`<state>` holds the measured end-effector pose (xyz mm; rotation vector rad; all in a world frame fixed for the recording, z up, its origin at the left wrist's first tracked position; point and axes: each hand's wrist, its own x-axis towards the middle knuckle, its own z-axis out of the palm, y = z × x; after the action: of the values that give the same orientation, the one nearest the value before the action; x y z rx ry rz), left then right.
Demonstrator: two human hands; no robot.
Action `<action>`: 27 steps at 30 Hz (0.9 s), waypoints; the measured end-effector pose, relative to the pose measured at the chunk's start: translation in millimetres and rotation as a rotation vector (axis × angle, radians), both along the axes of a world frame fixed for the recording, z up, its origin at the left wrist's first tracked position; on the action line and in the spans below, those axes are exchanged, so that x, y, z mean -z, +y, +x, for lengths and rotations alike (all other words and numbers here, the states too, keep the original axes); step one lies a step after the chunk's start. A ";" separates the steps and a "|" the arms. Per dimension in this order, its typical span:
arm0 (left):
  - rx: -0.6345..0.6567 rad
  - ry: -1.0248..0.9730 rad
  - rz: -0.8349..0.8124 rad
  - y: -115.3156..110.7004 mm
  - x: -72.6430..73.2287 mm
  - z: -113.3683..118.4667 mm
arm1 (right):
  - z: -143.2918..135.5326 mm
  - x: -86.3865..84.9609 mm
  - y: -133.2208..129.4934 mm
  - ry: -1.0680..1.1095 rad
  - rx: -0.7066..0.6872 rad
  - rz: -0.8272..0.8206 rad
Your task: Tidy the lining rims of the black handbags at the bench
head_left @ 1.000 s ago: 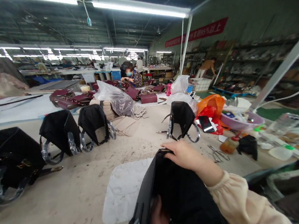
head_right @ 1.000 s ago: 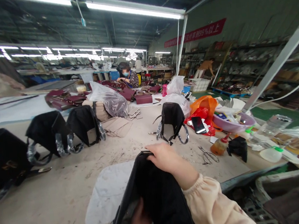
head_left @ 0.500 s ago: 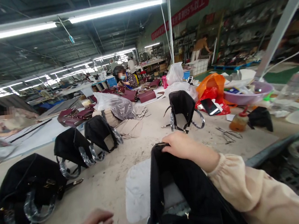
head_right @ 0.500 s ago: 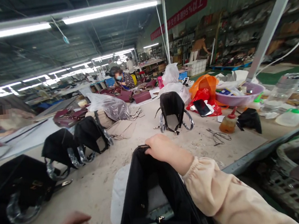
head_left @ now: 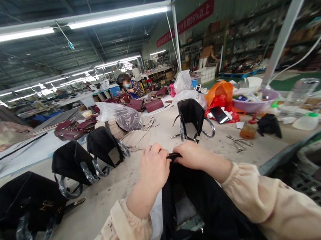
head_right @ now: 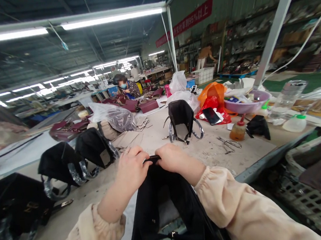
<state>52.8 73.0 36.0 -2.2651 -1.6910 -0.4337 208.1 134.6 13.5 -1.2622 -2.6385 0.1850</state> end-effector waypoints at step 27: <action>0.153 -0.282 -0.079 12.4 15.3 -10.6 | 13.3 3.9 6.4 0.455 -0.078 -0.319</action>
<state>42.1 85.4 20.7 -2.4990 -1.6913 -0.7655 221.3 141.0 9.6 -1.0435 -2.3170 0.8277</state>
